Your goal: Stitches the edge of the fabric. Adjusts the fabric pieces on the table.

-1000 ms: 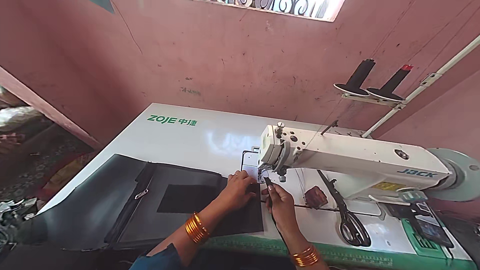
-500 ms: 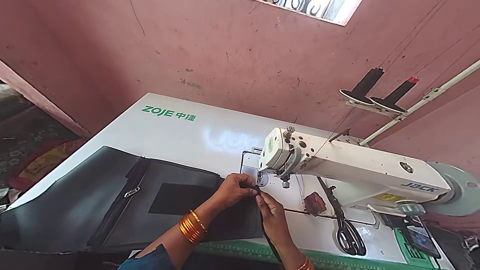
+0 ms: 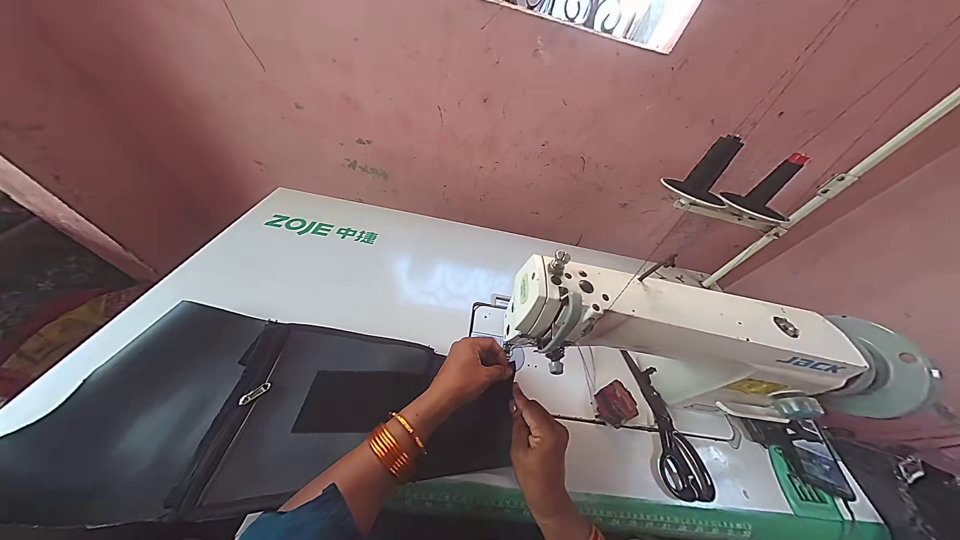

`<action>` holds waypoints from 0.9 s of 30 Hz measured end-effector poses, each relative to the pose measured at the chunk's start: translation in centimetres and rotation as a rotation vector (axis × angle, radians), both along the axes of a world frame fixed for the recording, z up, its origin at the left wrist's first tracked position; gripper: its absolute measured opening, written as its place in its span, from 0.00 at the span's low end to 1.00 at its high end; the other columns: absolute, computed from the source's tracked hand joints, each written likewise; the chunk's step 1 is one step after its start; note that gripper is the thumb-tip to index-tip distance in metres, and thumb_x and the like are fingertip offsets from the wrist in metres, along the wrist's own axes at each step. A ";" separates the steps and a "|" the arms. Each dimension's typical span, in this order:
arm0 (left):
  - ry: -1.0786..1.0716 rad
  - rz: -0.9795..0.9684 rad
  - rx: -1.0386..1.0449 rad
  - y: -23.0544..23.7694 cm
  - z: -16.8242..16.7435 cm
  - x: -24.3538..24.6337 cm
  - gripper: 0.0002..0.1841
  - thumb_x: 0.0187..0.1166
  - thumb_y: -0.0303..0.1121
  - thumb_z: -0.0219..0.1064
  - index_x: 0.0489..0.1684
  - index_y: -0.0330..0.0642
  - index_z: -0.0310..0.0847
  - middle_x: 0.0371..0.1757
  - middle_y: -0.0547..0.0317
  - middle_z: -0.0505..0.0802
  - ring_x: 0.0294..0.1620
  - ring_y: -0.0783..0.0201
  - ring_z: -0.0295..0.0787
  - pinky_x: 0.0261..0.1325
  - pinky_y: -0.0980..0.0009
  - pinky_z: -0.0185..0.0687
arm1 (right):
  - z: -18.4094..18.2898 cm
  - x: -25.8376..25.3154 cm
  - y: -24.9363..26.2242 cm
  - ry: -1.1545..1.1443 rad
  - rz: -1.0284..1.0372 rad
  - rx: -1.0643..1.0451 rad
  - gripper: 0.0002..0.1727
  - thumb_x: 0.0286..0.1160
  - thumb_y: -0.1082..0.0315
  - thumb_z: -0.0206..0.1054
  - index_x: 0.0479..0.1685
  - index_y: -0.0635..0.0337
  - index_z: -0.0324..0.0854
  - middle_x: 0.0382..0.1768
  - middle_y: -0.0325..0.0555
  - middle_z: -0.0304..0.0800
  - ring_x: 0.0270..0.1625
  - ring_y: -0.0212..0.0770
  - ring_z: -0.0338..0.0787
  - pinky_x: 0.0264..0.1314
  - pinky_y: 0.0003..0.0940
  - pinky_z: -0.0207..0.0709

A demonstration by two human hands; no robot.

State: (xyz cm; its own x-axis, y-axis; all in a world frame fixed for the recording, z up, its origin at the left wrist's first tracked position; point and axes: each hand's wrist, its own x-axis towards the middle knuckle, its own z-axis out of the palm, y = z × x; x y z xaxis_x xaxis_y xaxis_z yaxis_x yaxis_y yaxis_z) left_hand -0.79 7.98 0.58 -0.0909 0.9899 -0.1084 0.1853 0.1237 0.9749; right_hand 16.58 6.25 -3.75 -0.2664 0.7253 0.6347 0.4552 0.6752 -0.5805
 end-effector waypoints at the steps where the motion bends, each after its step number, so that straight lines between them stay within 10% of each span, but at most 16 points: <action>1: -0.010 -0.003 -0.010 0.0 0.0 -0.1 0.06 0.70 0.29 0.79 0.38 0.40 0.90 0.33 0.66 0.94 0.34 0.78 0.88 0.44 0.75 0.83 | -0.1 0.0 0.1 0.007 0.006 -0.007 0.18 0.64 0.80 0.61 0.51 0.75 0.91 0.27 0.52 0.93 0.28 0.35 0.91 0.38 0.22 0.85; 6: 0.041 0.024 -0.037 0.0 0.1 0.1 0.11 0.64 0.39 0.85 0.34 0.44 0.92 0.30 0.68 0.94 0.30 0.77 0.87 0.40 0.72 0.82 | -0.1 0.1 0.3 0.021 0.038 -0.039 0.18 0.64 0.80 0.60 0.50 0.74 0.92 0.31 0.52 0.94 0.32 0.35 0.93 0.43 0.22 0.85; 10: 0.131 0.014 -0.047 0.6 0.1 0.2 0.05 0.71 0.34 0.78 0.36 0.42 0.93 0.31 0.66 0.94 0.32 0.77 0.85 0.41 0.71 0.79 | 1.5 1.0 -1.0 -0.074 0.070 -0.219 0.21 0.72 0.78 0.62 0.64 0.81 0.82 0.55 0.66 0.94 0.53 0.52 0.98 0.61 0.39 0.87; 13: 0.227 -0.041 0.010 1.0 -0.2 0.2 0.08 0.75 0.33 0.75 0.41 0.37 0.91 0.37 0.59 0.94 0.39 0.70 0.88 0.50 0.67 0.82 | 2.3 1.1 -2.5 -0.264 0.041 -0.261 0.22 0.71 0.80 0.63 0.65 0.82 0.81 0.41 0.65 0.96 0.40 0.57 0.98 0.48 0.47 0.91; 18: 0.682 0.014 0.380 0.3 -2.1 2.3 0.06 0.75 0.27 0.69 0.37 0.34 0.91 0.41 0.44 0.92 0.51 0.43 0.88 0.60 0.44 0.77 | 4.4 1.1 -2.0 -0.455 0.079 -0.499 0.18 0.82 0.75 0.59 0.62 0.78 0.85 0.39 0.64 0.95 0.45 0.60 0.96 0.54 0.52 0.87; 21: 0.994 0.035 0.506 -1.0 -2.9 3.5 0.08 0.77 0.24 0.66 0.35 0.37 0.93 0.40 0.45 0.93 0.47 0.41 0.91 0.49 0.48 0.86 | 3.0 1.0 -2.3 -0.381 0.035 -0.321 0.09 0.70 0.78 0.62 0.40 0.72 0.89 0.27 0.56 0.92 0.31 0.52 0.95 0.37 0.47 0.88; 27: 0.972 0.056 0.511 -1.7 -4.0 3.8 0.10 0.79 0.32 0.67 0.44 0.37 0.94 0.51 0.49 0.94 0.59 0.46 0.91 0.56 0.54 0.88 | 3.3 0.4 -1.1 -0.375 -0.008 -0.344 0.07 0.71 0.79 0.64 0.38 0.73 0.88 0.28 0.59 0.91 0.33 0.54 0.95 0.40 0.48 0.87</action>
State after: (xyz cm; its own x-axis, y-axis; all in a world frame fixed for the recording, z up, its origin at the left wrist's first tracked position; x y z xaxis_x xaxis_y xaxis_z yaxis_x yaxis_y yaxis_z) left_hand 3.04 6.31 -3.41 0.0383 0.8898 0.4548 0.9084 -0.2206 0.3552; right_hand 16.98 5.12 -0.50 -0.4242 0.8784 0.2201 0.6792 0.4693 -0.5643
